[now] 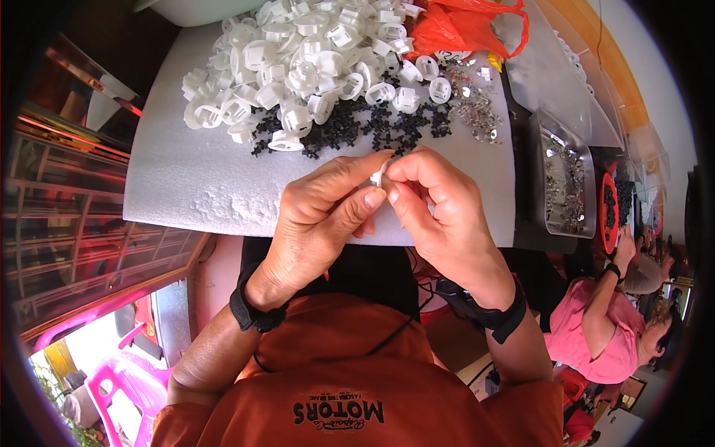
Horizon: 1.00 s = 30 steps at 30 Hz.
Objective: The person picks up a white plastic base and a small black component, pressing the component into the center of the base. They then insert a small metal pin into the side of the white plastic base.
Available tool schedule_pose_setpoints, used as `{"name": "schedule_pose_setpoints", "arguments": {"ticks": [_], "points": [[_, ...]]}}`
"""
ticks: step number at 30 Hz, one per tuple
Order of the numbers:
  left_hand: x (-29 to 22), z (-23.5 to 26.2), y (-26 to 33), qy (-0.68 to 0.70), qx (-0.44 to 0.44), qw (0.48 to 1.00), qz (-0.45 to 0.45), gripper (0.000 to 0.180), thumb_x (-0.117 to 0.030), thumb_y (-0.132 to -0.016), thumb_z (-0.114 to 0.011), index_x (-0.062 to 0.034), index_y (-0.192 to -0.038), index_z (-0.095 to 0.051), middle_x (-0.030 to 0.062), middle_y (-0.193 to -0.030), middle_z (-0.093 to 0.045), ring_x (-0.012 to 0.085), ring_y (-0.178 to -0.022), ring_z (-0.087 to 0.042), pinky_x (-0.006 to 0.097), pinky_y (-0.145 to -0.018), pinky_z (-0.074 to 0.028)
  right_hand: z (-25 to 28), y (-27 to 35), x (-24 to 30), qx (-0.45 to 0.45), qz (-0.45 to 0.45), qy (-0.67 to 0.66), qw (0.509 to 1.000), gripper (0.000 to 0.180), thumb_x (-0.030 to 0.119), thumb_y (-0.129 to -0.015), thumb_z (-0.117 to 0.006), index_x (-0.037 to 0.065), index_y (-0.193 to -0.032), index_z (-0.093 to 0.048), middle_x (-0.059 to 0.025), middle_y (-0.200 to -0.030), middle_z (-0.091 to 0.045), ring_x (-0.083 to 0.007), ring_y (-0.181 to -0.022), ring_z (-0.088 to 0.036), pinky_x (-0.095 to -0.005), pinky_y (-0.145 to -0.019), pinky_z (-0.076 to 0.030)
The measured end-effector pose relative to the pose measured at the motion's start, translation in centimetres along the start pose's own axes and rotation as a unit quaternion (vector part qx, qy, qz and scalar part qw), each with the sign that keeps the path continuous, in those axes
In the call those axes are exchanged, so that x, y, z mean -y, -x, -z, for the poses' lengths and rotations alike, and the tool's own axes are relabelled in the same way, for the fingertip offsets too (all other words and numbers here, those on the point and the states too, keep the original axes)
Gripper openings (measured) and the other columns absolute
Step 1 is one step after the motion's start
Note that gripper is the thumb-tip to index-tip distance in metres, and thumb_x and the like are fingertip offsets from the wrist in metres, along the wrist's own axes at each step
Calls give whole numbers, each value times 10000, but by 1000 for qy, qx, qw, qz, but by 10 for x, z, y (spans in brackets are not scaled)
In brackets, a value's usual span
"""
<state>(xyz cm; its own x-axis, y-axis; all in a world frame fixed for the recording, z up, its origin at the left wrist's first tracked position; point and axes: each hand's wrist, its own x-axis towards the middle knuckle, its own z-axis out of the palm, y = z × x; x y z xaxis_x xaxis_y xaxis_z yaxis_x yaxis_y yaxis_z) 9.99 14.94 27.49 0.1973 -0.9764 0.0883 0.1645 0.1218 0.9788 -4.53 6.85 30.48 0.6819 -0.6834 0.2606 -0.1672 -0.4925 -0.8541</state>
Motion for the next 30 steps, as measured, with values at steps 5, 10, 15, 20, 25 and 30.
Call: {"name": "schedule_pose_setpoints", "arguments": {"ticks": [5,10,15,20,25,30], "points": [[0,-1,-1,-22,4,1000,4,306,-87,-899,-618,-4,-1192,-606,34,-855,-566,57,-607,-520,203,-540,-449,1,2,-4,2,-12,-27,1000,81,-24,-838,-581,10,-876,-519,-115,-760,-551,-242,-631,-557,-331,-566,-442],[0,2,2,-11,40,999,25,298,-177,-954,-553,-2,-1192,-584,27,-919,-593,43,-611,-512,174,-516,-427,26,0,14,64,-89,-1,994,51,10,-863,-582,10,-900,-546,-93,-750,-537,-168,-622,-516,-291,-570,-430],[-6,2,0,41,30,998,46,325,-238,-976,-508,5,-1182,-572,46,-906,-597,53,-593,-505,174,-515,-415,89,-17,7,89,-147,230,958,194,66,-906,-537,28,-1093,-572,-45,-890,-571,-110,-744,-527,-255,-661,-469],[-7,4,-1,88,28,994,66,287,-207,-975,-510,29,-1125,-578,5,-801,-546,56,-588,-474,207,-550,-406,86,-38,-18,145,-98,322,930,219,62,-884,-542,44,-1101,-564,-96,-924,-567,-185,-771,-543,-300,-717,-464],[-4,5,-1,84,37,994,62,345,-254,-973,-495,21,-1166,-572,62,-889,-602,65,-596,-508,187,-507,-396,79,-45,-18,186,-82,372,906,175,45,-883,-529,24,-1055,-555,-101,-937,-555,-210,-823,-566,-320,-721,-468],[-3,6,-1,71,42,995,55,354,-260,-973,-498,25,-1169,-571,63,-883,-607,64,-594,-512,189,-509,-393,76,-42,-13,162,-96,326,927,171,22,-871,-528,27,-1039,-556,-112,-948,-557,-248,-828,-577,-341,-740,-468]]}}
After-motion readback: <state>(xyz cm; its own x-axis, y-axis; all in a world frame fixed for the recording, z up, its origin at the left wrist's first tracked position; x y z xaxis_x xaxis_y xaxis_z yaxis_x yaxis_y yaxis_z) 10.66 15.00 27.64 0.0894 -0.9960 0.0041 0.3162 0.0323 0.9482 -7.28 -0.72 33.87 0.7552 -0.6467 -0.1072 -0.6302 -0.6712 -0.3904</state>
